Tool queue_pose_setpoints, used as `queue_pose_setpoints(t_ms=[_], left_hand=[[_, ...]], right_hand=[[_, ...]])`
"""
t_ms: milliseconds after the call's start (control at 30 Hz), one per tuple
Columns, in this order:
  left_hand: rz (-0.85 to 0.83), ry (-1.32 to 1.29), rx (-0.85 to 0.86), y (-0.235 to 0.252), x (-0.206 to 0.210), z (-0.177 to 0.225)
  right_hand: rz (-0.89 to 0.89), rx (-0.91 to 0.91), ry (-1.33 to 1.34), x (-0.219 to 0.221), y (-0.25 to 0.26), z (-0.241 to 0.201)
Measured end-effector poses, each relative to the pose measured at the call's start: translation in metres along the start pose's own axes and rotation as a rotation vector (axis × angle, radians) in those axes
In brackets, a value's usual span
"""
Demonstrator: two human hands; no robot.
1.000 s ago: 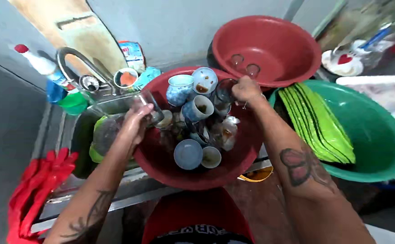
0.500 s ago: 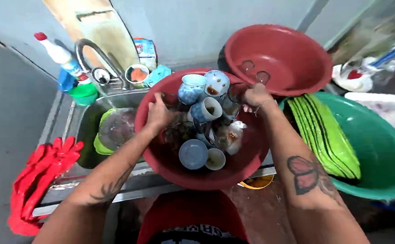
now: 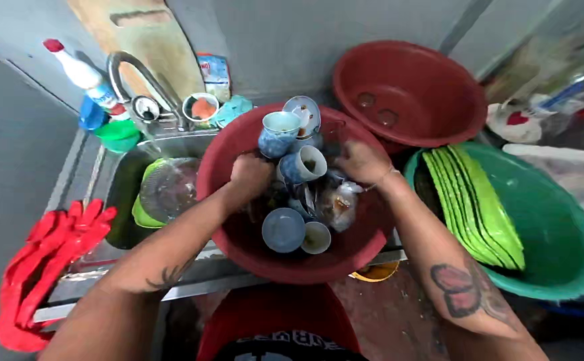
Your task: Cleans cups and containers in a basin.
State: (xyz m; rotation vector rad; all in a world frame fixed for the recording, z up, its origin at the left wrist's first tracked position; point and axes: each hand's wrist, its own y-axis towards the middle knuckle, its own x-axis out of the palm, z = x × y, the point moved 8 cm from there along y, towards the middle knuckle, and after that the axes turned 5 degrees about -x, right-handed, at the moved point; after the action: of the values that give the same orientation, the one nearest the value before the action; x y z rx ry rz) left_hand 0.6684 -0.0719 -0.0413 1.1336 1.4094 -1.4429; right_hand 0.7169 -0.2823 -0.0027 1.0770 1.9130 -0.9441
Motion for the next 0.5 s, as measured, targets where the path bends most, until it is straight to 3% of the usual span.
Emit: queue_pose_setpoints(t_ms=[67,167,333,500], left_hand=[[-0.166,0.061,-0.134,0.005,-0.003,0.008],[-0.226,0.090,-0.178,0.010,-0.010,0.018],[-0.299,0.051,-0.131,0.021,-0.002,0.020],[-0.331,-0.111,-0.121,0.032,0.015,0.014]], right_hand=[[-0.196,-0.011,-0.254,0.027,-0.013,0.002],[-0.346,-0.002,-0.371,0.062,-0.017,0.026],[-0.416,0.031,-0.143,0.101,0.000,0.063],[-0.399,0.001,-0.012,0.099,-0.004,0.050]])
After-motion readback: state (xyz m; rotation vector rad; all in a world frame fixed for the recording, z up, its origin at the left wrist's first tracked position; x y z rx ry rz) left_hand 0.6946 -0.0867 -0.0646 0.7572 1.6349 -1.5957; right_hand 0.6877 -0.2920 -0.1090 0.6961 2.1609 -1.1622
